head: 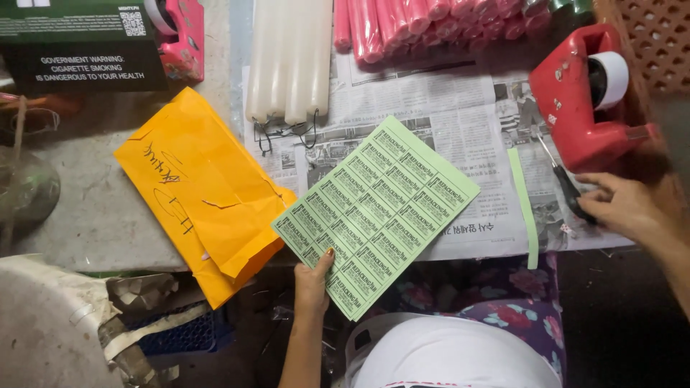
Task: Cutting a sheet of printed green labels into individual strips using scissors on a workbench.
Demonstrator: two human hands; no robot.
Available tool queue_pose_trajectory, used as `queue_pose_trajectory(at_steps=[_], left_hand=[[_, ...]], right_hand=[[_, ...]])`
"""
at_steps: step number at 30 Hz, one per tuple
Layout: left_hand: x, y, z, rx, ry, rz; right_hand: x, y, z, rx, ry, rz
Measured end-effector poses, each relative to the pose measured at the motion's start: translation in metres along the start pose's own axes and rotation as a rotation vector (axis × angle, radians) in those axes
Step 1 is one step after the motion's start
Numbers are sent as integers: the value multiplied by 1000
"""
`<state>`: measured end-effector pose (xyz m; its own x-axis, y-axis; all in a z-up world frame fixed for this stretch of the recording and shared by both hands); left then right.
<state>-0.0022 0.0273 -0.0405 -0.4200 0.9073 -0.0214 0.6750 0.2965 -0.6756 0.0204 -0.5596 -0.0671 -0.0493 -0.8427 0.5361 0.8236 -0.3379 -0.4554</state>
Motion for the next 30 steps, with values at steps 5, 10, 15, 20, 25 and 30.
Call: queue_pose_trajectory(at_steps=[5, 10, 15, 20, 25, 30], left_hand=[[8, 19, 15, -56, 21, 26], [-6, -19, -30, -37, -24, 5], [-14, -13, -57, -652, 8, 255], [-10, -6, -91, -653, 280, 209], [-6, 23, -64, -723, 368, 221], [-33, 5, -85, -754, 410, 268]], right_hand=[[2, 2, -5, 267, -894, -241], [-44, -24, 84, 608, -858, -310], [-87, -38, 206, 392, 228, 244], [-103, 28, 197, 583, 601, 357], [-82, 1, 178, 634, 468, 223], [-81, -40, 207, 582, 422, 241]])
Point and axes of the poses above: each hand's wrist, its own y-axis towards the middle knuckle, its own x-axis out of the back of the hand, z = x × y, the point moved 4 cm from there along y, towards the middle knuckle, and after that the axes turned 2 degrees about -y, right-handed, at the moved point
